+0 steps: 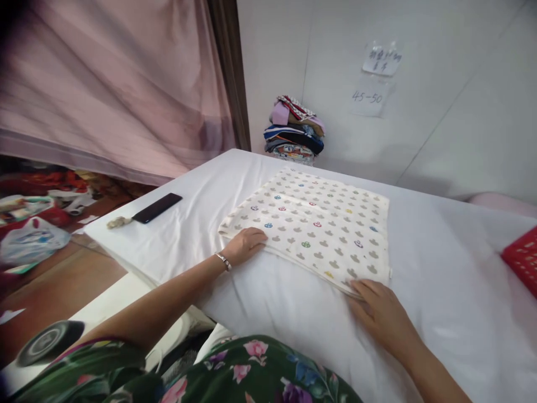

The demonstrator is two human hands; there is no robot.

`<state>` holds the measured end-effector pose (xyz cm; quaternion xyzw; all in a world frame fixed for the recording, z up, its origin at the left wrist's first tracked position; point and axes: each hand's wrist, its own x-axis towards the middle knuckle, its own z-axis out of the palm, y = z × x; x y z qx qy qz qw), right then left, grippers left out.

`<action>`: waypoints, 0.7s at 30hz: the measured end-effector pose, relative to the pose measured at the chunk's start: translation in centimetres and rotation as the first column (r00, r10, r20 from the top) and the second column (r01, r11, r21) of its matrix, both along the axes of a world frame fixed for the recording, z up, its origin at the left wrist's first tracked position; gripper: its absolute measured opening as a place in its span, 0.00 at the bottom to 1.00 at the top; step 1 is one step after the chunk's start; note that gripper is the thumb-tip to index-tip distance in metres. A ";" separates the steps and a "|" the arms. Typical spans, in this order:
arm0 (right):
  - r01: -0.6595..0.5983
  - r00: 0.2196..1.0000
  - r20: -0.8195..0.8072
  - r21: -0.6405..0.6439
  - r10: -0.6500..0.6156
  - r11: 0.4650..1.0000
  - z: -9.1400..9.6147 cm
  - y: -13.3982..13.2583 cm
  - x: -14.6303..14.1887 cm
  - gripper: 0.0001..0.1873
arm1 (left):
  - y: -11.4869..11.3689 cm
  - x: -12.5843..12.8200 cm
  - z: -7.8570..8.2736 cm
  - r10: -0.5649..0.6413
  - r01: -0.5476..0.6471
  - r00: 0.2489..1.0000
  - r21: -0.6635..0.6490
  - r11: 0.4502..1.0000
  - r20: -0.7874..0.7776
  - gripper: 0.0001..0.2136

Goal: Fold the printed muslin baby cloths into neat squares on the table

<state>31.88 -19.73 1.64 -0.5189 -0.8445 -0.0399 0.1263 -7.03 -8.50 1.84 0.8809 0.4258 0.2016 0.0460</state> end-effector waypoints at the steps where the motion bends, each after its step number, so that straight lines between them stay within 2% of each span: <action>1: 0.006 1.000 -0.021 -0.012 -0.006 1.000 0.5 0.3 -0.9 0.17 | 0.2 -0.1 -0.1 -0.007 0.007 1.000 0.006 1.000 -0.013 0.10; 7: -0.048 0.995 -0.088 -0.098 0.039 0.994 1.4 3.5 -6.7 0.12 | 0.9 1.7 0.3 -0.112 0.119 0.988 0.064 0.991 -0.104 0.11; 11: -0.041 0.997 -0.075 -0.129 0.031 0.991 1.6 4.8 -9.4 0.10 | 1.2 2.6 0.7 -0.172 0.191 0.966 0.088 0.978 -0.191 0.09; 15: -0.024 0.998 -0.051 -0.090 0.020 0.996 1.5 5.0 -10.3 0.11 | 1.3 3.1 0.4 -0.162 0.189 0.963 0.113 0.976 -0.215 0.09; 21: -0.013 0.999 -0.035 0.025 0.014 1.000 0.7 4.6 -10.0 0.13 | 0.9 2.9 -0.1 -0.125 0.150 0.977 0.141 0.979 -0.171 0.10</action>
